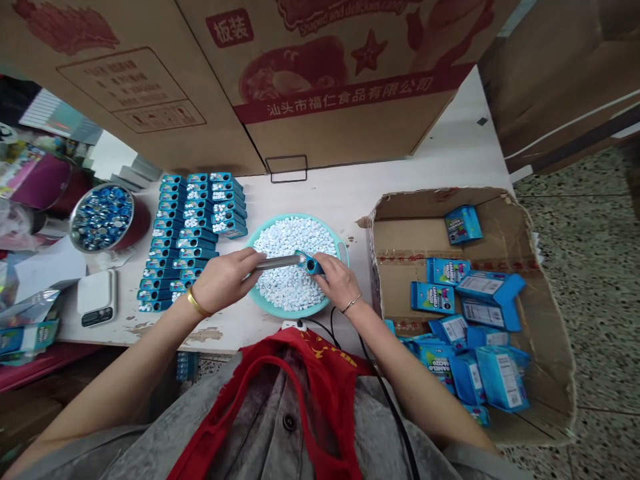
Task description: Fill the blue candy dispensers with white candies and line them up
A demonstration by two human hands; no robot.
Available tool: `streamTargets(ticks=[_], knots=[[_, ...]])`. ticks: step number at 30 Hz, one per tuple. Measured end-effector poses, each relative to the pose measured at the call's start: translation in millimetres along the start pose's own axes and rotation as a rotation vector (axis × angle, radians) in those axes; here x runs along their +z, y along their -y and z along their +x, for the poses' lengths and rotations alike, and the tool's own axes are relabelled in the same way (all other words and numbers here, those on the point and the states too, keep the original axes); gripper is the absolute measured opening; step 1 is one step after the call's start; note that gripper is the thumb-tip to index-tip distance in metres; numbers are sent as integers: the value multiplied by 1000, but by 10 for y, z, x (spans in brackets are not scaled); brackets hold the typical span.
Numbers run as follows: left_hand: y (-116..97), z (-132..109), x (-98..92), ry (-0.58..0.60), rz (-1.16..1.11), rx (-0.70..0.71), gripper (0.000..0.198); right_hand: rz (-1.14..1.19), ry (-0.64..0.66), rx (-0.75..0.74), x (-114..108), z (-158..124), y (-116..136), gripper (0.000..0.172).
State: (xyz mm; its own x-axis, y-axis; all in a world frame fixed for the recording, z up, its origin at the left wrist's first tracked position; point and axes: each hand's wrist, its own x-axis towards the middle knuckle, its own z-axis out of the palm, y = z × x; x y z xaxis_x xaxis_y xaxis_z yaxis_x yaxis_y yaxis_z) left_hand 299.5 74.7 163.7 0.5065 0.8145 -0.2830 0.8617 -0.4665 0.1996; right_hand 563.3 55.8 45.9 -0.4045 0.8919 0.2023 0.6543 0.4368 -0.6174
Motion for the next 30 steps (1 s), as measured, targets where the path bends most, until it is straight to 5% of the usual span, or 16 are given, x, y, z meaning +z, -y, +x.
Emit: streamTargets(ticks=[4, 8, 11, 14, 20, 25, 30], knots=[[314, -87, 711, 140, -90, -255, 20, 1, -19, 30, -73, -43, -56, 38], [113, 184, 1414, 198, -265, -318, 22, 16, -36, 98, -146, -50, -61, 39], [-166, 490, 1696, 117, -357, -309, 24, 32, -77, 147, -178, -33, -40, 40], [-236, 609, 1777, 53, -466, -275, 27, 39, -127, 178, -197, -29, -27, 40], [98, 240, 1489, -64, -648, -130, 21, -12, -138, 194, -225, -101, -76, 41], [187, 37, 836, -91, -534, 39, 21, -74, -55, 82, -174, -109, -60, 38], [-3, 118, 154, 93, -226, 90, 26, -76, 2, -5, -72, -53, 48, 37]])
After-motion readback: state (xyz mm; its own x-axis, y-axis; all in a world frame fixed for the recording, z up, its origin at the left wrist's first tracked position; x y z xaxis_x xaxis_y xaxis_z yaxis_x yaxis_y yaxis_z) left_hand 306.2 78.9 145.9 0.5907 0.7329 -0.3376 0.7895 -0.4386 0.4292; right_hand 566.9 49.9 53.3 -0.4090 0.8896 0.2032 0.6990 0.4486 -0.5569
